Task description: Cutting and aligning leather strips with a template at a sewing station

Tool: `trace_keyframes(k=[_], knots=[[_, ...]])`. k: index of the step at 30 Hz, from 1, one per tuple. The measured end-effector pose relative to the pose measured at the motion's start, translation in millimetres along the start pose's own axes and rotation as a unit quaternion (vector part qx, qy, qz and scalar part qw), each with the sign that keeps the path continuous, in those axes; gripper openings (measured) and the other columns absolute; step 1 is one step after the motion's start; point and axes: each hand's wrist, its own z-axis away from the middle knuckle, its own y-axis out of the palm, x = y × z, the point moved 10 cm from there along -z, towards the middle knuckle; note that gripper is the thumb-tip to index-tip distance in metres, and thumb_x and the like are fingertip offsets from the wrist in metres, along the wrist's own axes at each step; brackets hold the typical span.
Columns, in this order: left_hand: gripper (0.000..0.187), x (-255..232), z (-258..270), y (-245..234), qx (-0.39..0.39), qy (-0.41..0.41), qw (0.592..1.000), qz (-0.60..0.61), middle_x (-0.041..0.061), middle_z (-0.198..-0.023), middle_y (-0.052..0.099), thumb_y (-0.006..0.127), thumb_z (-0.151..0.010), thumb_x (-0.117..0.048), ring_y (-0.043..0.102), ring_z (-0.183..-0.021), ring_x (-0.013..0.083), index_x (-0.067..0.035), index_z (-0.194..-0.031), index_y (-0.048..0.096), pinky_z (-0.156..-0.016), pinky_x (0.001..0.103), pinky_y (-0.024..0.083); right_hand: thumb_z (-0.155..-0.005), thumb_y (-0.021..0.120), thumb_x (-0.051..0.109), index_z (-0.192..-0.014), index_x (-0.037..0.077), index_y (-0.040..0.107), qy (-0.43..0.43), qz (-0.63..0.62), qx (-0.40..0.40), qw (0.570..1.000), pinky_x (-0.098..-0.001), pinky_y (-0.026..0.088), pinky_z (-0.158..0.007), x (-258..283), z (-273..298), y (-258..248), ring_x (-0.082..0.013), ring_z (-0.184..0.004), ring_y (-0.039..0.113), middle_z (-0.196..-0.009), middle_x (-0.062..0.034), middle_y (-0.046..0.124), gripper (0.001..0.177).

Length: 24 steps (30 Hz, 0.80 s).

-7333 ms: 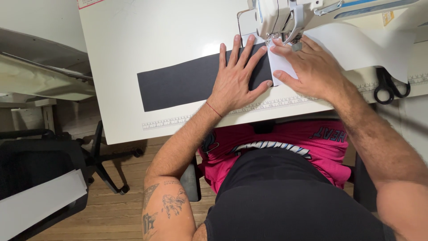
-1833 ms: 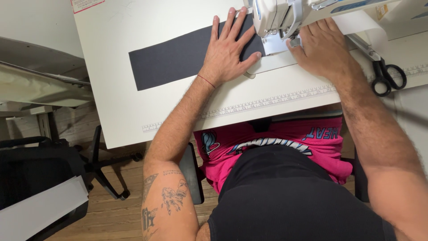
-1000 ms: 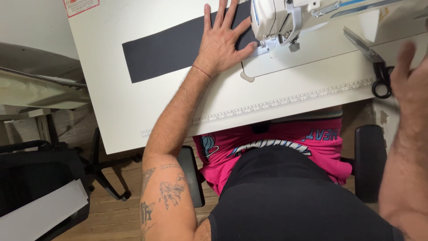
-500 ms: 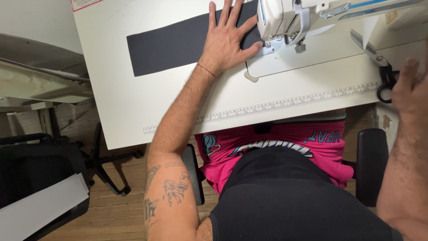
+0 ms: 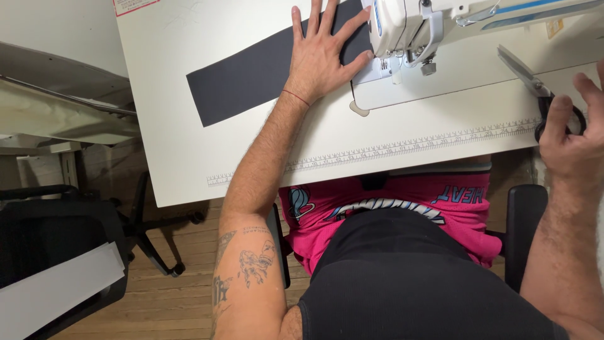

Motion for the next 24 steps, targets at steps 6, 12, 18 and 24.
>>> trace_keyframes(k=[6,12,18,24], knots=[[0.063,2,3,-2,0.013,-0.032,0.999,-0.021,0.015,-0.166,0.024,0.052,-0.103,-0.07,0.013,-0.154,0.0431,-0.043,-0.158,0.041,-0.119,0.077,0.013,-0.112,0.061,-0.024,-0.123,-0.039,0.067,0.012,-0.05,-0.015,0.999,-0.0624,0.052,-0.117,-12,20,-2,-0.0612,-0.137,0.061,-0.146,-0.0518,0.059,0.02],[0.066,7,9,7,0.031,-0.066,0.996,-0.054,0.011,-0.171,0.017,0.042,-0.105,-0.075,0.013,-0.158,0.0389,-0.046,-0.163,0.032,-0.12,0.076,0.013,-0.12,0.062,-0.016,-0.126,-0.036,0.07,0.039,-0.044,-0.022,0.998,-0.0595,0.051,-0.117,-10,26,-10,-0.0579,-0.139,0.062,-0.149,-0.0485,0.061,0.022],[0.065,10,21,-3,0.019,-0.137,0.989,-0.056,0.005,-0.171,0.023,0.041,-0.103,-0.072,0.017,-0.158,0.0365,-0.044,-0.161,0.033,-0.116,0.08,0.014,-0.113,0.065,-0.021,-0.121,-0.033,0.074,0.004,-0.023,-0.031,0.999,-0.0602,0.05,-0.122,-9,26,-18,-0.0564,-0.142,0.058,-0.147,-0.0461,0.065,0.018],[0.07,11,36,-8,-0.01,-0.183,0.976,-0.117,0.008,-0.167,0.03,0.034,-0.098,-0.078,0.025,-0.153,0.0429,-0.043,-0.158,0.035,-0.11,0.081,0.02,-0.114,0.069,-0.02,-0.119,-0.026,0.077,-0.018,-0.019,-0.02,0.999,-0.0562,0.057,-0.116,-13,36,-17,-0.0514,-0.128,0.067,-0.132,-0.0388,0.072,0.011]])
